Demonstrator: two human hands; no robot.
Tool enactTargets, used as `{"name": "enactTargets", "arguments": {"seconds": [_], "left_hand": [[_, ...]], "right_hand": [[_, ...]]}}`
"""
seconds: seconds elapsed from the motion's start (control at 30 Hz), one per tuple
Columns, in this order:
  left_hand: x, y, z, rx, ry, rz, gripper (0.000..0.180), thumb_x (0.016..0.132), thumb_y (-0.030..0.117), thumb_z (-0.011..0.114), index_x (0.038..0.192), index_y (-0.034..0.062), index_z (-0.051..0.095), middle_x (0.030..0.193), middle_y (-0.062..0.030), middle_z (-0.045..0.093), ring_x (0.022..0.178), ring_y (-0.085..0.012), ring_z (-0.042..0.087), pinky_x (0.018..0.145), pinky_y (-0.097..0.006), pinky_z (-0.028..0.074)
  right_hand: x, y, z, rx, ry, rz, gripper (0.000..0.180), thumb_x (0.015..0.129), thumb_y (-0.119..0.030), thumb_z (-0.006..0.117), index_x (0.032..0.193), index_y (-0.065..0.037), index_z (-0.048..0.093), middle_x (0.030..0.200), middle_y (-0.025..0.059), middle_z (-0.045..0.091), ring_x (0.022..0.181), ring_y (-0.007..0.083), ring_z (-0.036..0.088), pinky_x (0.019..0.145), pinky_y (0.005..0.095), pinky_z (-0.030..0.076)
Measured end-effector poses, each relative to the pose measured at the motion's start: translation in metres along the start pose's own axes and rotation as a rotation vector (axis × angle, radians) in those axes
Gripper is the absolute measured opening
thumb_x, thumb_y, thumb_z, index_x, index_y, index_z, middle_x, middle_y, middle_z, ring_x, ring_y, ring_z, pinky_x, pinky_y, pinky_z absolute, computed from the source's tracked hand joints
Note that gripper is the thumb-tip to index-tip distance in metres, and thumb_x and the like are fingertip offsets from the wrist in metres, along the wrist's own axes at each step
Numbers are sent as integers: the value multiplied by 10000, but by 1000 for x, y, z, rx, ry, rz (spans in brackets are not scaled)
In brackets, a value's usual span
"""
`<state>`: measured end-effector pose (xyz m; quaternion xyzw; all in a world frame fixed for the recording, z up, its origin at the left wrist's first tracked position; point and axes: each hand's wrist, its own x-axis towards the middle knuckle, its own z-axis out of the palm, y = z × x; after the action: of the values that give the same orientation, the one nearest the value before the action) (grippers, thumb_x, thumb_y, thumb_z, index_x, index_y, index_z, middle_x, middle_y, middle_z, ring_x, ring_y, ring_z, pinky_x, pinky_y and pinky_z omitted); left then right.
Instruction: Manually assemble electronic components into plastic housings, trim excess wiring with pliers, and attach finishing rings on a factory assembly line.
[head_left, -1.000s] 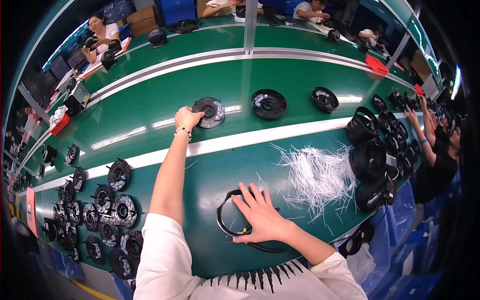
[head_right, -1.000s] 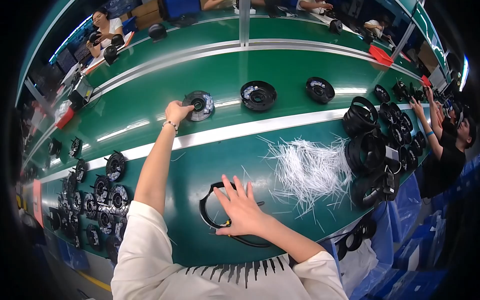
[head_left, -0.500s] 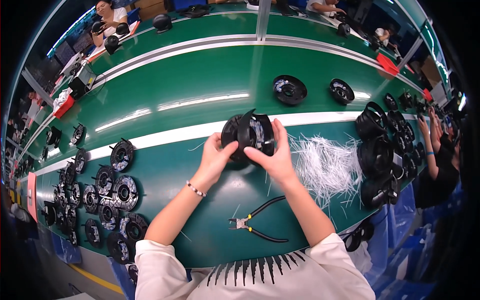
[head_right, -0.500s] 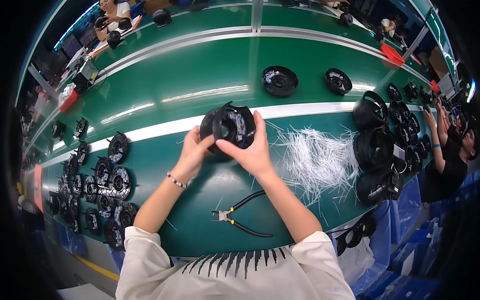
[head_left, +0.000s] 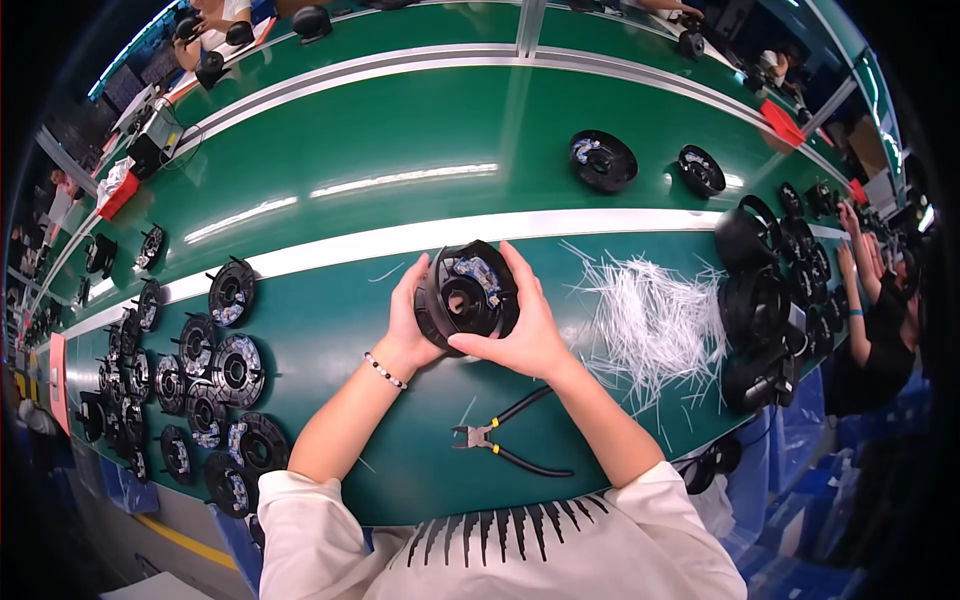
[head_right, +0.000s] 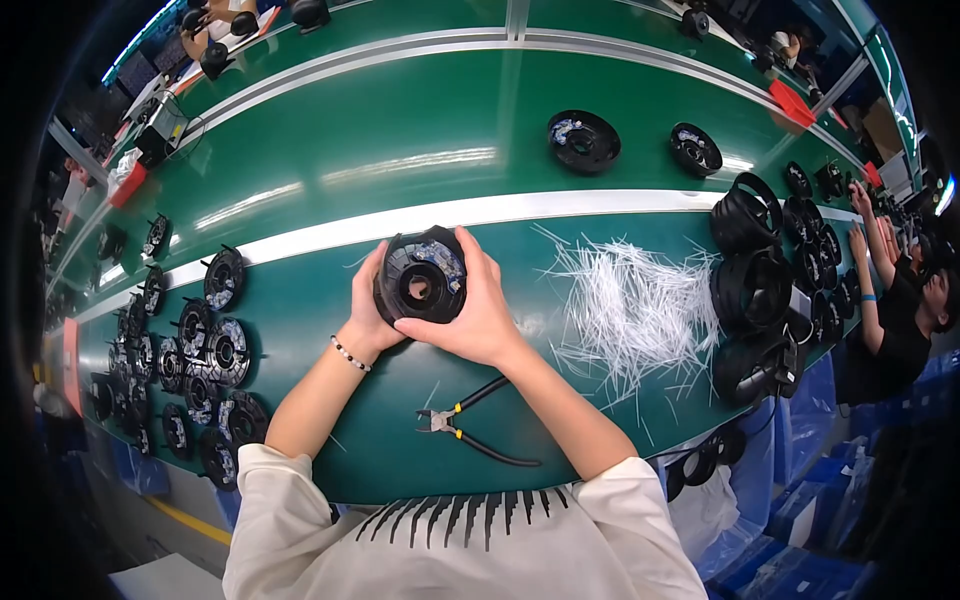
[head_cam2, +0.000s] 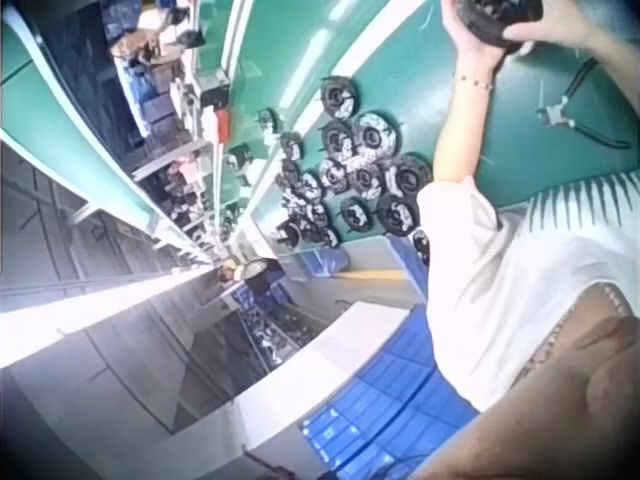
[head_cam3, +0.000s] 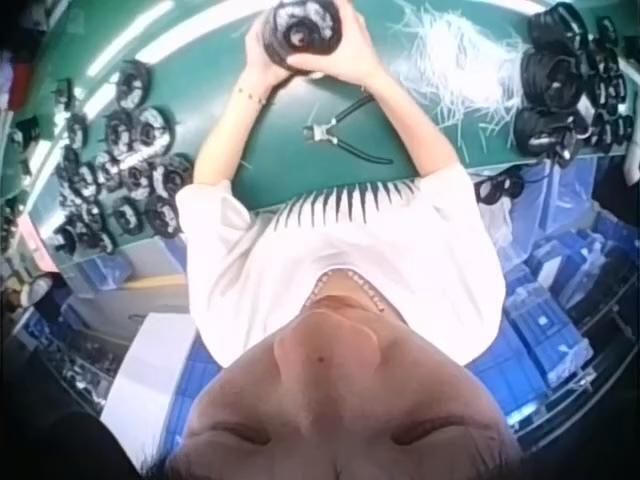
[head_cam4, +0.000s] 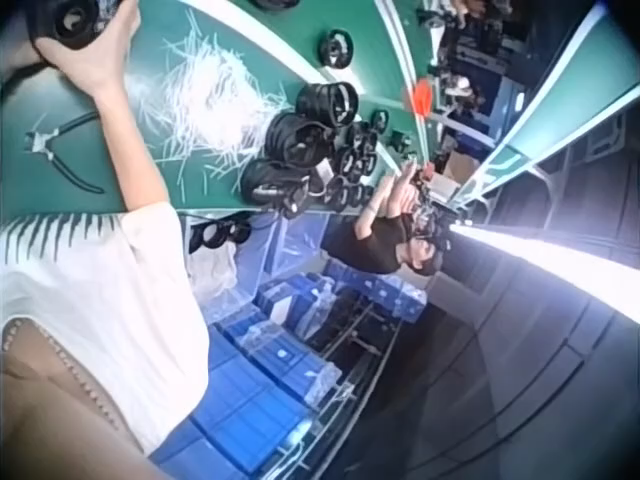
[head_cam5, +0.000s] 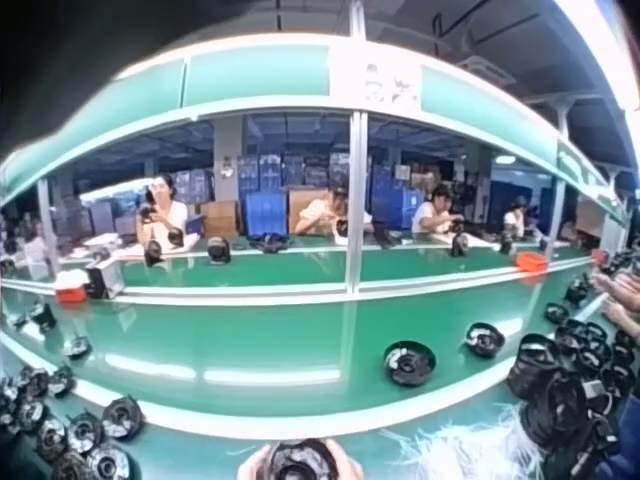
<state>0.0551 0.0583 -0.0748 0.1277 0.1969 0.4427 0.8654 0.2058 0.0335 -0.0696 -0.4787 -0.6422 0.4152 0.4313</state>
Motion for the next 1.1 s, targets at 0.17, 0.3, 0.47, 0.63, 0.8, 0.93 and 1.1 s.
{"name": "enactTargets", "arguments": {"seconds": [0.17,0.3,0.47,0.63,0.8,0.93,1.1], "left_hand": [[2,-4,2,36,144,22,520,874,462,326,1144,51,492,1100,-121,547,961,-246,558,852,-390,458],[-2,-4,4,65,112,-3,746,807,662,275,1205,56,452,1150,-133,519,1029,-264,530,893,-402,434],[-3,3,-2,65,-16,-62,803,787,703,227,1224,61,433,1194,-144,487,1070,-280,506,906,-420,428],[-4,5,-5,42,-65,-145,782,785,705,237,1191,78,467,1132,-143,534,1023,-276,540,872,-411,459],[-5,-1,-11,26,3,-140,757,785,694,281,1164,72,485,1110,-141,545,994,-269,555,846,-408,474],[-8,-9,-3,50,-5,-3,634,784,542,418,1155,31,480,1097,-152,548,977,-265,559,844,-400,473],[-8,-21,14,32,-85,108,517,704,250,506,1148,-11,453,1047,-151,556,931,-261,558,848,-381,463]], "right_hand": [[-1,-6,7,-362,-18,-190,1102,485,-303,811,1336,-5,177,1325,250,223,1235,367,247,1008,435,257],[-4,-3,7,-403,-18,-195,1138,454,-397,796,1317,19,181,1321,268,206,1229,418,206,971,507,236],[1,-15,3,-544,-25,-317,1106,460,-422,786,1297,24,218,1296,245,235,1211,423,231,966,514,228],[1,-19,-3,-525,-139,-346,1093,473,-427,789,1303,16,232,1297,233,252,1197,402,269,982,475,256],[-4,-12,-3,-500,-138,-353,1091,473,-424,790,1302,14,233,1293,232,258,1185,401,283,974,465,279],[-11,-11,-1,-502,-25,-342,1096,465,-431,785,1299,14,231,1301,245,244,1175,415,287,968,478,275],[-22,-11,0,-522,201,-354,1060,485,-434,749,1285,31,231,1307,257,258,1186,426,281,941,489,266]]}}
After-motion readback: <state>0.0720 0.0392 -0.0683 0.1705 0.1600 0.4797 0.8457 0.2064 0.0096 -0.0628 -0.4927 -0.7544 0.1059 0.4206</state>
